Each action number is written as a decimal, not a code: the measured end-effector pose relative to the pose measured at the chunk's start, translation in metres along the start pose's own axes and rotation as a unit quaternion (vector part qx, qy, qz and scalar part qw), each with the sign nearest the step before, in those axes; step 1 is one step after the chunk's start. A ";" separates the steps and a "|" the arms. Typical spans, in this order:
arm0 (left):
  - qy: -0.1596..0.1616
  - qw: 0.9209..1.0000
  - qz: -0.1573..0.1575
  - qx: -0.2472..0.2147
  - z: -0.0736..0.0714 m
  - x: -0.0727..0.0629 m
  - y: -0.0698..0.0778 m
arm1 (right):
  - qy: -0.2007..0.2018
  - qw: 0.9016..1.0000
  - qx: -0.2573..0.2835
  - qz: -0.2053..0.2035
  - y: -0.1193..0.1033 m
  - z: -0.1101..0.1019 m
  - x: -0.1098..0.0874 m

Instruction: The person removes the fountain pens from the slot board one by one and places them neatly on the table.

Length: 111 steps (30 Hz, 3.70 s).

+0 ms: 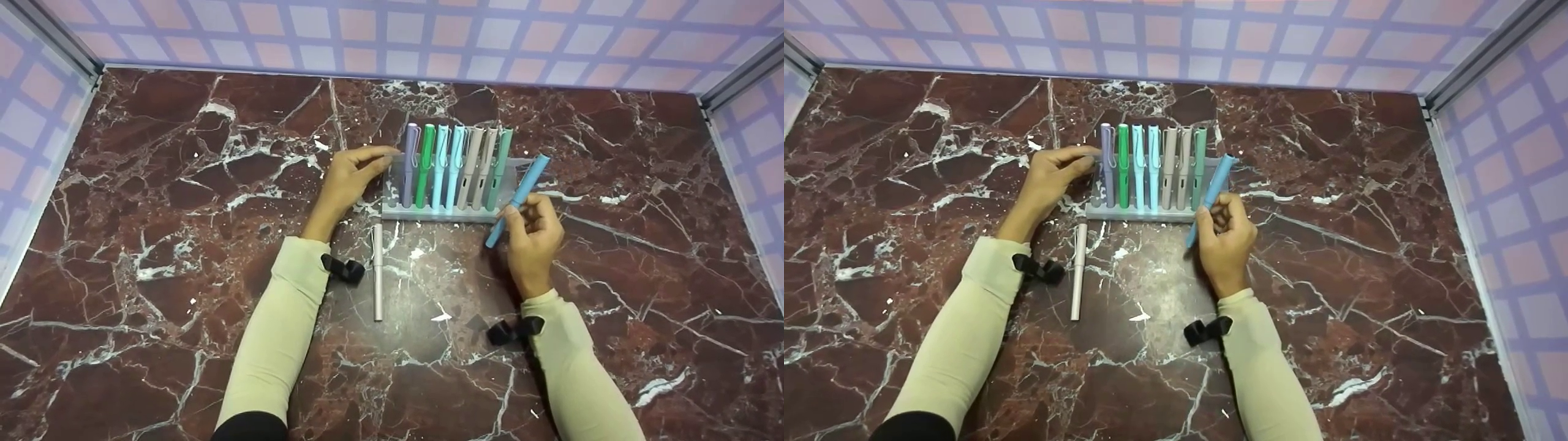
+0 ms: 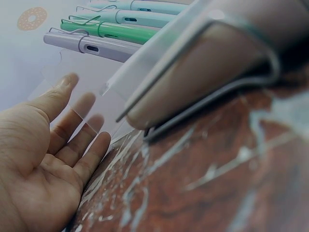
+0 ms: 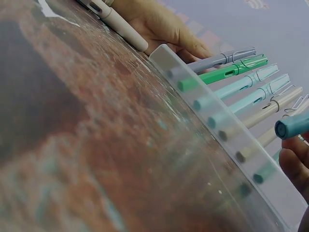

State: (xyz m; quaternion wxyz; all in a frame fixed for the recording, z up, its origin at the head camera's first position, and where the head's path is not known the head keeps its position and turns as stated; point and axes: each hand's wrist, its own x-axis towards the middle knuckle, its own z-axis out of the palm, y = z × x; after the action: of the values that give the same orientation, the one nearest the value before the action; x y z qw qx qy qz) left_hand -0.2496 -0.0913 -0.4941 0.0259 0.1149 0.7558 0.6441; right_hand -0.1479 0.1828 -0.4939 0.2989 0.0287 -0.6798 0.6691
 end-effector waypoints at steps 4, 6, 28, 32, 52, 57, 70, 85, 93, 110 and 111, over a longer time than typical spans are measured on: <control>0.001 1.000 0.001 -0.002 0.000 -0.001 -0.001 | -0.004 1.000 -0.010 -0.002 0.001 0.000 -0.001; 0.001 1.000 0.001 -0.003 0.000 -0.001 0.000 | -0.005 1.000 -0.016 -0.005 0.001 0.000 -0.001; -0.002 1.000 0.002 -0.012 0.001 0.001 0.000 | -0.039 0.986 -0.154 -0.044 0.005 -0.003 -0.001; -0.002 1.000 0.007 -0.010 0.001 0.002 -0.001 | -0.040 0.985 -0.164 -0.040 0.004 -0.003 -0.001; 0.005 1.000 0.002 -0.018 0.001 0.001 0.001 | -0.075 0.984 -0.153 -0.052 0.003 0.005 -0.010; 0.006 1.000 -0.004 -0.014 0.001 -0.006 0.016 | -0.087 0.982 -0.153 -0.066 0.000 0.009 -0.015; 0.004 1.000 -0.002 -0.019 0.001 0.000 0.002 | -0.130 0.978 -0.155 -0.052 -0.005 0.018 -0.028; 0.006 1.000 0.001 -0.013 0.001 0.000 0.000 | -0.172 0.973 -0.138 -0.062 -0.010 0.029 -0.045; 0.007 1.000 0.013 -0.023 0.001 0.000 0.000 | -0.218 0.966 -0.133 -0.043 -0.015 0.039 -0.061; -0.002 1.000 0.004 -0.015 0.003 0.001 0.000 | -0.248 0.939 -0.238 -0.031 -0.026 0.068 -0.085; -0.002 1.000 0.003 -0.014 0.003 0.001 -0.001 | -0.248 0.936 -0.249 -0.031 -0.027 0.070 -0.086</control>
State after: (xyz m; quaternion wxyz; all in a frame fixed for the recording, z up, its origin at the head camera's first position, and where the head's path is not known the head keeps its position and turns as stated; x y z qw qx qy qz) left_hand -0.2498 -0.0885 -0.4950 0.0271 0.1181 0.7463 0.6545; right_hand -0.0910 0.0842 -0.5034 0.1390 0.1393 -0.8762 0.4400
